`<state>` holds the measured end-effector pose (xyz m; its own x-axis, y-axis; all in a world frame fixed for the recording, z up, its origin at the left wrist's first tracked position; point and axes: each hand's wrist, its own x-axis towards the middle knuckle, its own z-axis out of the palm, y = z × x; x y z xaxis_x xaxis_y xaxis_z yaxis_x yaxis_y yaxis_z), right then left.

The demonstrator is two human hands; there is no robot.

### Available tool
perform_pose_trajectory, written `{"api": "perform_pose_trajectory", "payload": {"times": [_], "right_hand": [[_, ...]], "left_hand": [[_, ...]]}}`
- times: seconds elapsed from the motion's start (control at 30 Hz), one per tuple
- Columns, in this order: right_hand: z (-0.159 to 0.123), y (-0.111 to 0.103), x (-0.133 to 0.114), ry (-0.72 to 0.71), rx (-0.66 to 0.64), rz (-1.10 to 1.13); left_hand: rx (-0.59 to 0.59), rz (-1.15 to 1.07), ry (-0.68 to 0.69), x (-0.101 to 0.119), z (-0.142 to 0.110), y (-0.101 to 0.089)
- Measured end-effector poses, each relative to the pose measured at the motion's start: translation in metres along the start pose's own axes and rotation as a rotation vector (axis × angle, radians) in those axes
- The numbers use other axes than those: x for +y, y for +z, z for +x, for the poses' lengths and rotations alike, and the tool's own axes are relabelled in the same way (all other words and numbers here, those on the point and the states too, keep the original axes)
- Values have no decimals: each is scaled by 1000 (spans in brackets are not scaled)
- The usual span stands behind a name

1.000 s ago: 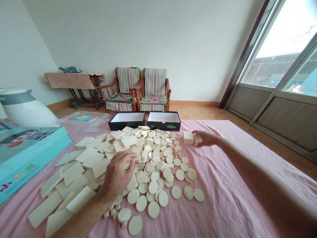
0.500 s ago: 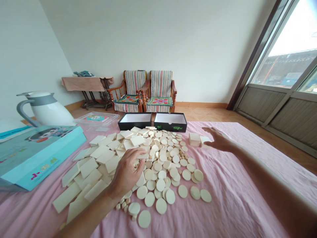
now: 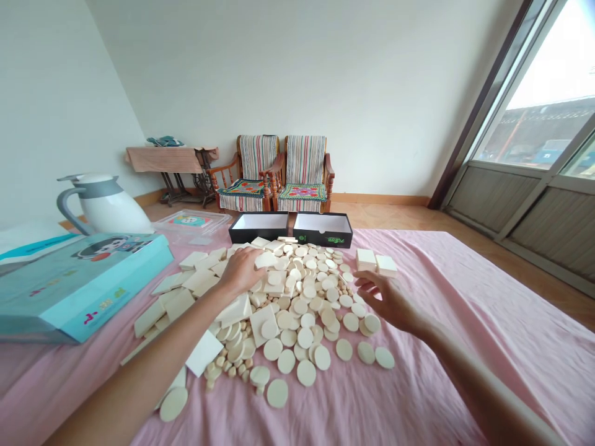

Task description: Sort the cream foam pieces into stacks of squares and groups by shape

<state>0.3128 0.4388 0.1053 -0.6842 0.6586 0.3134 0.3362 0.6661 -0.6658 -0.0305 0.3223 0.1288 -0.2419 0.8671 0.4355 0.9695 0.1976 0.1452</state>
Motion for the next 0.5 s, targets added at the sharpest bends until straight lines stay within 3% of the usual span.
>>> {"api": "perform_pose_trajectory", "payload": {"times": [0.27,0.5], "right_hand": [[-8,2,0,-10,29,-2],[-10,13,-25,-65,66,34]], "left_hand": [[-106,-115,35,28,-13,-10],[-244,-727,-91,78,-23,-12]]}}
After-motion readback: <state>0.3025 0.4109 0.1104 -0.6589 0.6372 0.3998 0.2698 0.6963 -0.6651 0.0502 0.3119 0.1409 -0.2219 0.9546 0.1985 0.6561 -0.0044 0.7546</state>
